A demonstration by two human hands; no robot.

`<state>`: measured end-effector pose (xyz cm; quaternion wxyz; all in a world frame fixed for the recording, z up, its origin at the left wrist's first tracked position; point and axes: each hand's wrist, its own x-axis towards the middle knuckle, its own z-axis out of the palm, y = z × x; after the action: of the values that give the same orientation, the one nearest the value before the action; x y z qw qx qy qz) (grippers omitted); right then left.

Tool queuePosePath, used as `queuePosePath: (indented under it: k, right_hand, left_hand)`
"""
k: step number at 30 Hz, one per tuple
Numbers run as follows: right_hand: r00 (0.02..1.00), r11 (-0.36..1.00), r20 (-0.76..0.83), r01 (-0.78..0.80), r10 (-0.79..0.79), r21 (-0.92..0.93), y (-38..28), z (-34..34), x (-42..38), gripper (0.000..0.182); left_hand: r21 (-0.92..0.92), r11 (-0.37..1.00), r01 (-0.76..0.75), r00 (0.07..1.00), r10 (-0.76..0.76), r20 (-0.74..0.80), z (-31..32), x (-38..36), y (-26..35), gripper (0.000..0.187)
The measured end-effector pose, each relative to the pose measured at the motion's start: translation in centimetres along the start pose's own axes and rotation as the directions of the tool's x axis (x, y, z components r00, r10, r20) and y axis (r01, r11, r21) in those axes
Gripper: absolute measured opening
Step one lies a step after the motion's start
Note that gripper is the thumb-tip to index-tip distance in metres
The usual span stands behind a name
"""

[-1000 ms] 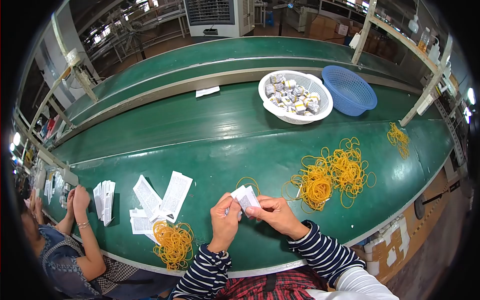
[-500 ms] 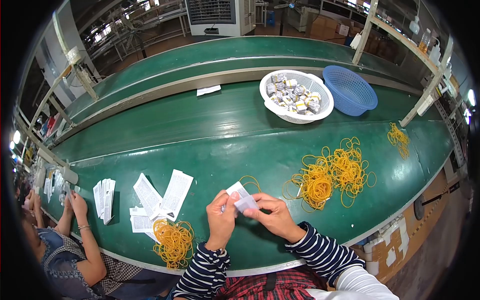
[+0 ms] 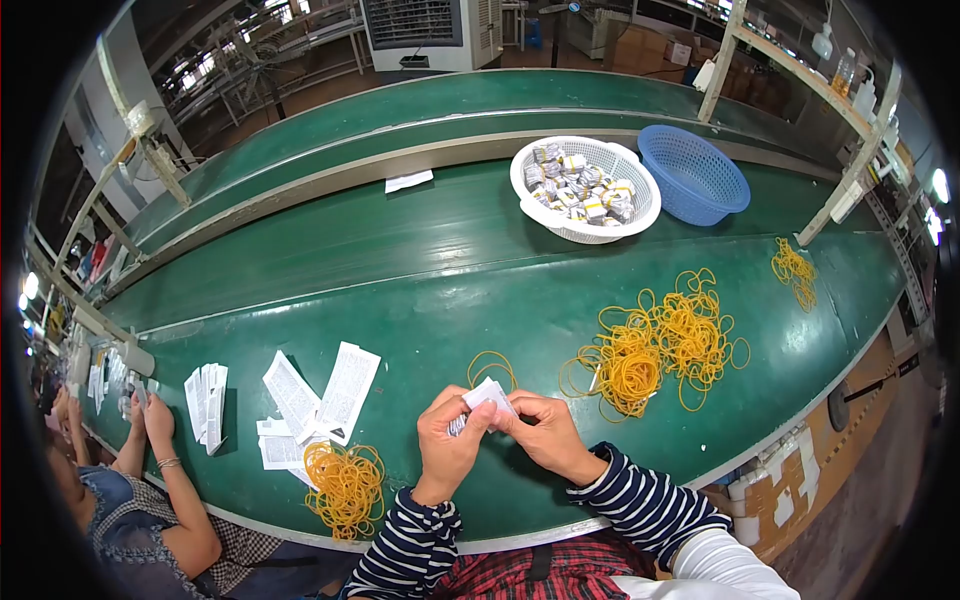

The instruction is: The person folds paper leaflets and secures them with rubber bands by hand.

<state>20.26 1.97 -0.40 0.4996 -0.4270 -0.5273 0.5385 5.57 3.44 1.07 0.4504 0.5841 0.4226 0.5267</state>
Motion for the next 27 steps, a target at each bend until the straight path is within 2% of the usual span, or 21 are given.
queuePosePath:
  k: [3, 9, 15, 18, 20, 22, 24, 25, 27]
  right_hand:
    - [1.000, 1.000, -0.015, -0.001, 0.001, -0.024, 0.1, 0.0, 0.0, 0.018]
    - [1.000, 1.000, -0.013, -0.015, 0.014, -0.015, -0.4, 0.1, 0.0, 0.020]
    - [0.996, 0.996, 0.058, -0.065, 0.068, -0.055, -0.3, -0.1, 0.1, 0.018]
    - [0.985, 0.983, 0.000, 0.174, -0.175, -0.050, -0.3, 0.1, 0.3, 0.016]
    - [0.999, 0.984, 0.016, 0.032, -0.035, 0.175, -0.2, -0.4, 0.1, 0.014]
    - [0.997, 0.968, 0.057, -0.065, 0.053, 0.242, -0.4, -0.7, 0.1, 0.014]
    - [0.996, 0.994, 0.049, 0.068, -0.072, 0.080, -0.2, -0.8, 0.2, 0.014]
    - [0.989, 0.990, 0.050, 0.138, -0.138, 0.000, 0.0, -0.8, 0.3, 0.015]
    - [0.996, 0.996, -0.042, 0.081, -0.079, 0.046, 0.2, -1.1, 0.5, 0.016]
  left_hand:
    - [-0.003, 0.999, 0.032, 0.999, -0.032, -0.007, -0.1, -0.1, -0.3, 0.017]
    - [0.022, 0.999, 0.035, 0.998, -0.034, -0.043, 0.2, 0.0, 0.0, 0.020]
    - [0.181, 0.972, -0.149, 0.976, 0.174, -0.132, 0.1, -0.1, -0.1, 0.027]
    - [0.116, 0.991, -0.073, 0.990, 0.086, -0.108, -0.2, 0.2, -0.2, 0.025]
    - [0.086, 0.996, -0.038, 0.995, 0.046, -0.084, -0.6, 0.4, 0.0, 0.024]
    - [0.072, 0.996, -0.045, 0.997, 0.049, -0.055, -0.6, 0.3, -0.2, 0.022]
    - [0.080, 0.992, -0.099, 0.995, 0.100, -0.008, -0.5, 0.2, -0.6, 0.019]
    - [0.022, 0.997, -0.068, 0.996, 0.070, -0.056, -0.2, 0.2, -0.4, 0.016]
    - [-0.098, 0.995, -0.013, 0.990, -0.001, -0.142, 0.5, 0.3, 0.3, 0.013]
